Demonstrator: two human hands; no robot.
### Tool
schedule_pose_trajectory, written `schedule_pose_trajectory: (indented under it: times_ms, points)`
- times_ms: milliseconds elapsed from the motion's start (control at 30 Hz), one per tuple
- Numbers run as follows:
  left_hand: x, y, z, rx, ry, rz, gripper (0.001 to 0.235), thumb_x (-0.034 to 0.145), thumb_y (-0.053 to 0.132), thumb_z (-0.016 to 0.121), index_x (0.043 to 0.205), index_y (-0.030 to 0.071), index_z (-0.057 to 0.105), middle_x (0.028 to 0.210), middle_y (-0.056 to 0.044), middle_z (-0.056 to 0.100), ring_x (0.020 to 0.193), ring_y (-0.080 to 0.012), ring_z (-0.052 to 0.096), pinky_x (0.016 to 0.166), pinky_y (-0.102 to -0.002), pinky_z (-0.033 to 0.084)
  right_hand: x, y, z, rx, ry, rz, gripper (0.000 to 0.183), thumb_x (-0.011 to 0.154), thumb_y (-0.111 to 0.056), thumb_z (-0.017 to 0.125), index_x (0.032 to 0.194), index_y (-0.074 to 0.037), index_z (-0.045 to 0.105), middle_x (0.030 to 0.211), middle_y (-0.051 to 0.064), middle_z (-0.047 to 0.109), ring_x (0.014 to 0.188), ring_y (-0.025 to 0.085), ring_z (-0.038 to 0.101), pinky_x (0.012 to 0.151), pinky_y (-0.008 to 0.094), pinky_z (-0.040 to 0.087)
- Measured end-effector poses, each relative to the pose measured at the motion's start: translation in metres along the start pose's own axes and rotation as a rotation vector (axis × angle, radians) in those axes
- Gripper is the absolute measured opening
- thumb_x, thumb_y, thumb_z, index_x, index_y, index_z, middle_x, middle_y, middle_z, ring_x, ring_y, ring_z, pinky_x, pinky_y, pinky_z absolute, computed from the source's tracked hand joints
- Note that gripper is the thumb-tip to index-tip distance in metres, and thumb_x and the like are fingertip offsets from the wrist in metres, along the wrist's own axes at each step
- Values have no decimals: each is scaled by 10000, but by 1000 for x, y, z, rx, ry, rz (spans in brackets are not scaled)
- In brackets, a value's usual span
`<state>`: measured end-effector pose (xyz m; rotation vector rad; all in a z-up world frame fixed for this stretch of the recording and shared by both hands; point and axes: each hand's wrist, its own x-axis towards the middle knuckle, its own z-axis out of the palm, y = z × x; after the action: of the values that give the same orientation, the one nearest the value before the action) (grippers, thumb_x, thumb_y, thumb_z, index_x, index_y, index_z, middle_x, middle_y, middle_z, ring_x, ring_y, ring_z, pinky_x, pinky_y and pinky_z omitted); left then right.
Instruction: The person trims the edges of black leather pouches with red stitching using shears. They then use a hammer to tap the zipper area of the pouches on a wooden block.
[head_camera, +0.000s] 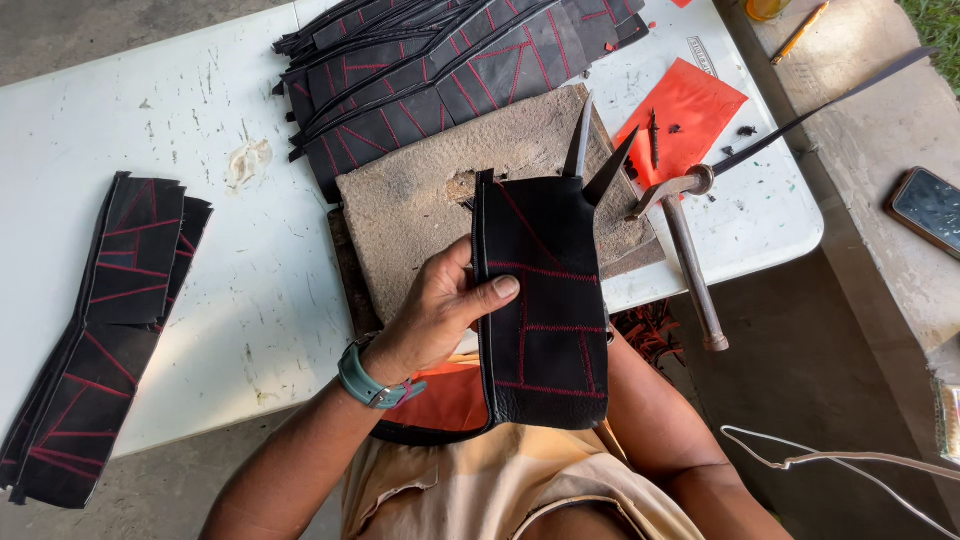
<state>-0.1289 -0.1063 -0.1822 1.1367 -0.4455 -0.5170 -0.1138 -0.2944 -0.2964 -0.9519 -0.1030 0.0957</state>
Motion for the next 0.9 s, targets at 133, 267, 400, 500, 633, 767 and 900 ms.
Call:
schedule_pose_trajectory:
  times_ms: [133, 267, 400, 500, 633, 767, 900]
  points:
    - [3, 4, -1, 86, 10, 28, 335, 1038, 142, 657, 1338, 17, 576, 1157, -32, 694, 1039, -78, 652, 939, -277, 576, 2, 0, -2, -19, 24, -21, 362, 926, -238, 705, 1176, -22, 556, 1003, 33, 566, 874, 121, 548, 758, 287, 442]
    - [-5, 7, 2, 146, 76, 109, 263, 1063, 156, 643, 1296, 40, 602, 1017, 23, 625, 891, -31, 551, 803, -226, 505, 0, -2, -10, -64, 71, -30, 315, 902, -231, 725, 1089, -24, 580, 901, 17, 553, 777, 105, 525, 680, 269, 414]
    - [-43, 47, -27, 217, 316, 311, 182, 1062, 156, 664, 1210, 71, 602, 990, 9, 610, 851, -67, 530, 754, -247, 484, 3, -38, -33, -260, 199, -42, 275, 877, -225, 746, 1002, -25, 603, 798, 2, 541, 681, 90, 503, 601, 250, 387]
    - [-97, 89, -73, 424, 580, 334, 236, 1045, 180, 681, 1240, 69, 609, 1021, -30, 626, 886, -118, 550, 777, -288, 492, -4, -85, -60, -503, 133, -132, 341, 877, -286, 757, 1086, -61, 608, 848, -48, 508, 752, 49, 497, 652, 210, 373]
    - [-144, 132, -134, 763, 806, 175, 309, 1022, 213, 704, 1281, 68, 620, 1062, -81, 647, 932, -185, 578, 808, -342, 503, -12, -141, -96, -949, 235, -181, 378, 864, -205, 718, 1182, -49, 589, 960, -24, 543, 893, 100, 540, 804, 252, 469]
    - [-173, 151, -179, 1014, 877, -53, 382, 999, 245, 726, 1322, 66, 630, 1103, -133, 668, 978, -253, 605, 839, -396, 514, -19, -170, -131, -1188, 370, -124, 435, 841, -166, 732, 1233, -28, 602, 1061, 32, 633, 970, 157, 583, 865, 308, 483]
    - [-160, 147, -243, 1229, 867, -231, 455, 976, 277, 749, 1363, 64, 640, 1143, -185, 689, 1024, -320, 633, 869, -450, 525, -6, -182, -156, -1504, 666, 96, 393, 846, -234, 778, 1143, -9, 653, 1013, 110, 691, 897, 220, 637, 815, 365, 503]
